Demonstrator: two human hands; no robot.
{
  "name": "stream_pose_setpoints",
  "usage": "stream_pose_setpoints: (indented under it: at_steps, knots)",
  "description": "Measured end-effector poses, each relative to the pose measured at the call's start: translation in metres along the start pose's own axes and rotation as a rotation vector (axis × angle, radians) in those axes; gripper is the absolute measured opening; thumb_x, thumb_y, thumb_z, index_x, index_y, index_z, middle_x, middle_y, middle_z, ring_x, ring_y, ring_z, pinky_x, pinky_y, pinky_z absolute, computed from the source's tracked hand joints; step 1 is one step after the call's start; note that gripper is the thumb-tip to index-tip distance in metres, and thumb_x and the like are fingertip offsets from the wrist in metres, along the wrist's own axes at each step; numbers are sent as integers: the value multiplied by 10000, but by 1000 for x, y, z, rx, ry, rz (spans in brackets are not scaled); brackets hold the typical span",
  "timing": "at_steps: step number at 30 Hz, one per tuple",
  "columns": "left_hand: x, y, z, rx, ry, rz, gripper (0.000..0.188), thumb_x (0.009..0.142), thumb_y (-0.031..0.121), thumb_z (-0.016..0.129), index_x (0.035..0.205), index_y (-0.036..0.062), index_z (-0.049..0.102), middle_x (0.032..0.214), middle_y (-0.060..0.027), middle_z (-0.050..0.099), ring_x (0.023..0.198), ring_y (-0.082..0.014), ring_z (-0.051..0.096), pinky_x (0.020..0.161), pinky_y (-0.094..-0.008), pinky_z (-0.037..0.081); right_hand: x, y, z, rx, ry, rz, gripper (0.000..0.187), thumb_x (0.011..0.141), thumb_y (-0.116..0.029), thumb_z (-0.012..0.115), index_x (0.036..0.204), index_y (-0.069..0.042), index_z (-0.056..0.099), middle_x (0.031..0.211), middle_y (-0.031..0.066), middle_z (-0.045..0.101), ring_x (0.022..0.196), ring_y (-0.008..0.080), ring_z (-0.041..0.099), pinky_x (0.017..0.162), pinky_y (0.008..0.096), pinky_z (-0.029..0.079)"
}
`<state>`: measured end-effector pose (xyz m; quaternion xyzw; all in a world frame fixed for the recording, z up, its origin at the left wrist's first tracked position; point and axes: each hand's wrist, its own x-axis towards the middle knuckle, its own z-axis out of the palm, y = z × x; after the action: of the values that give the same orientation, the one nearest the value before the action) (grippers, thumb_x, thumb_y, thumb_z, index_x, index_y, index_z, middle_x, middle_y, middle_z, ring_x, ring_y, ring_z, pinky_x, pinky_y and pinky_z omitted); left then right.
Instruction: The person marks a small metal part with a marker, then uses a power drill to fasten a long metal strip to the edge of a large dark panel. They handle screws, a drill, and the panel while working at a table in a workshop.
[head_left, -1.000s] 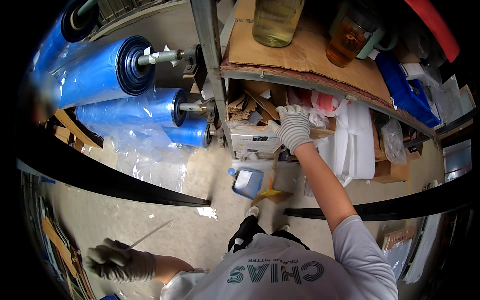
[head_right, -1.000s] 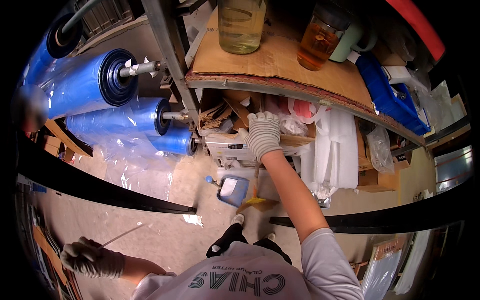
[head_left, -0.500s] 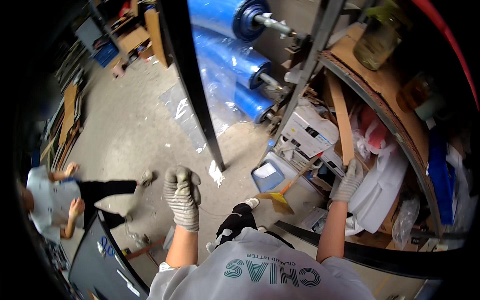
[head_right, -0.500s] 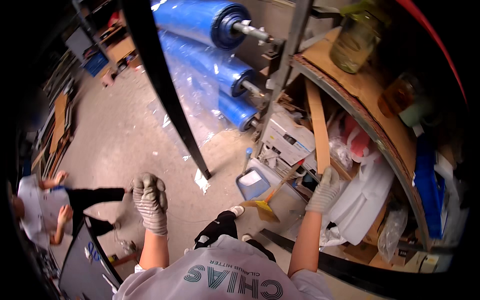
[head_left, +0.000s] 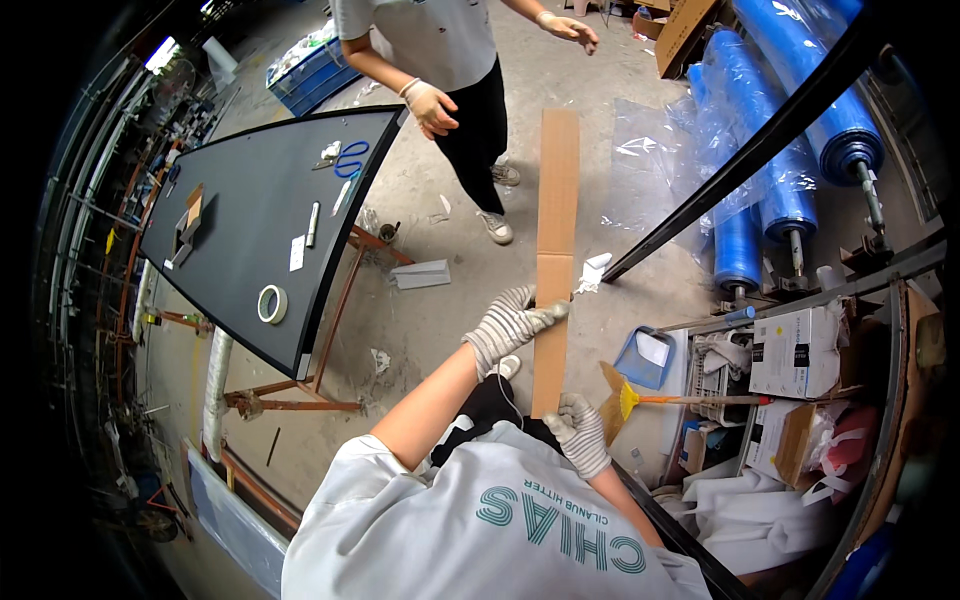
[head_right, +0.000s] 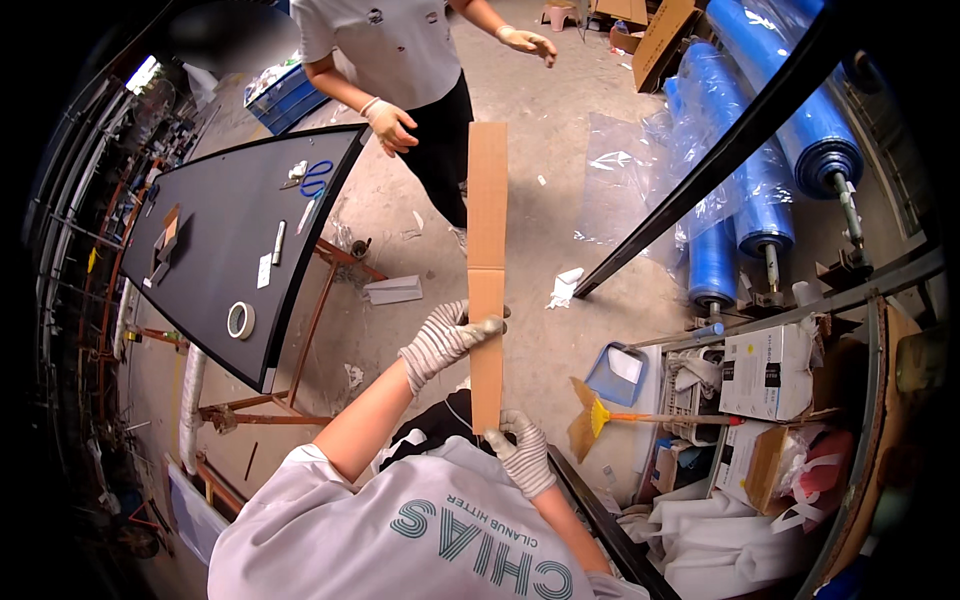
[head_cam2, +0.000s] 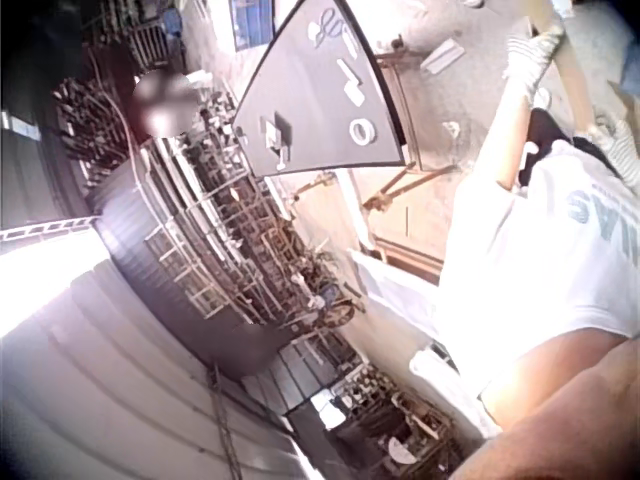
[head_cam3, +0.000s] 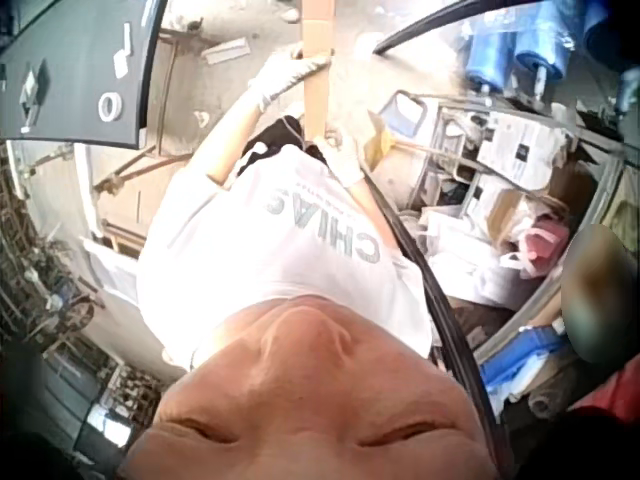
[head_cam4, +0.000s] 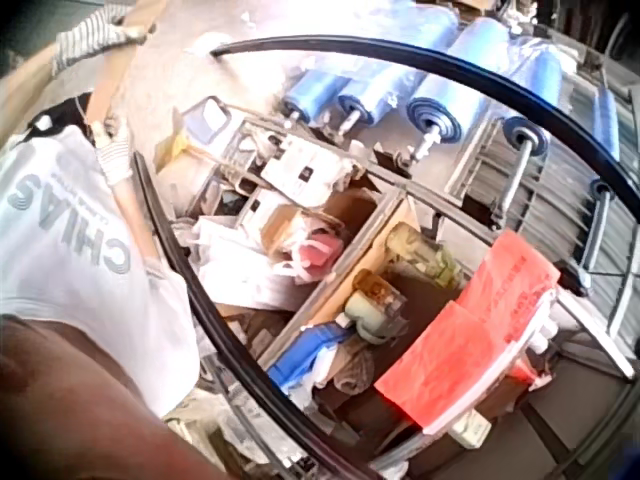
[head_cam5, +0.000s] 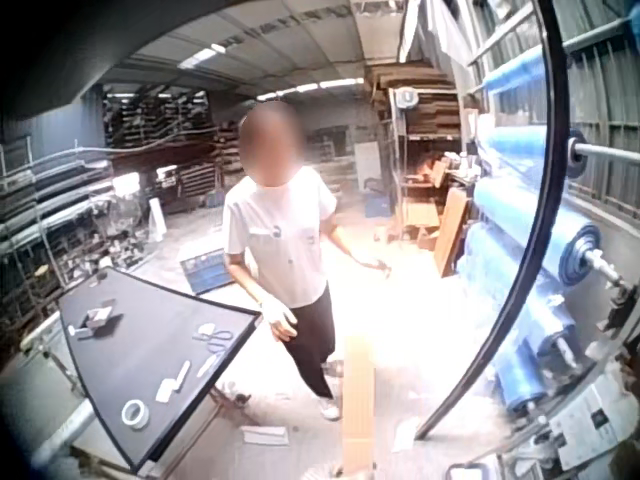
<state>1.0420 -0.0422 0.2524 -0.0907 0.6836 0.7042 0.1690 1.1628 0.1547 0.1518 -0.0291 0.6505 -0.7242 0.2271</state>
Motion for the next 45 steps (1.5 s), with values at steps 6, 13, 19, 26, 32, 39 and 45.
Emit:
stream_pose_setpoints:
  at_steps: [6,13,19,26,32,39,45]
  knots:
    - [-62,-3,-98,779,157,25,204,868,227,553,869,27,588,652,-96,603,578,-205,596,551,-339,457,61,-103,74,-1053,-3,-798,496,746,-313,691,1126,-37,536,1198,163,538,1062,332,527,930,492,389]
    - [-163,-28,-206,1076,-101,-63,181,792,204,562,888,56,602,789,-153,641,749,-368,611,651,-428,487,160,-135,231,-1734,-1068,-456,199,804,-274,569,861,-96,639,738,104,669,787,271,651,835,417,455]
    - [-220,-68,-299,694,-86,-43,256,843,263,559,993,64,620,818,-182,638,773,-372,605,682,-450,481,174,-128,358,-1568,-1464,-836,110,793,-189,557,806,-84,588,684,68,623,745,251,633,789,355,488]
    - [-257,-48,-393,36,111,-51,359,898,370,555,990,34,643,740,-33,641,685,-137,602,639,-284,482,225,-133,434,-777,-1206,-1127,149,787,-219,601,874,-98,596,697,67,603,710,262,610,733,366,494]
    - [-278,-18,-457,-245,809,41,356,869,376,603,947,37,678,765,-30,664,701,-94,601,659,-243,495,342,-131,477,-1077,-993,-1447,270,776,-148,598,1044,-138,564,865,22,602,869,190,602,899,399,456]
    - [-244,21,-540,-224,1387,138,392,860,433,610,945,51,629,749,-27,622,638,-101,580,568,-223,478,447,-129,569,-828,-1250,-1100,690,727,-372,694,1274,-33,444,1212,153,523,1165,281,485,995,443,367]
    - [-157,74,-606,-188,1569,197,391,890,432,572,985,60,646,724,-28,630,619,-77,554,553,-214,456,404,-129,596,-51,-1798,498,510,888,-305,589,1279,-16,435,967,74,612,855,111,614,693,212,500]
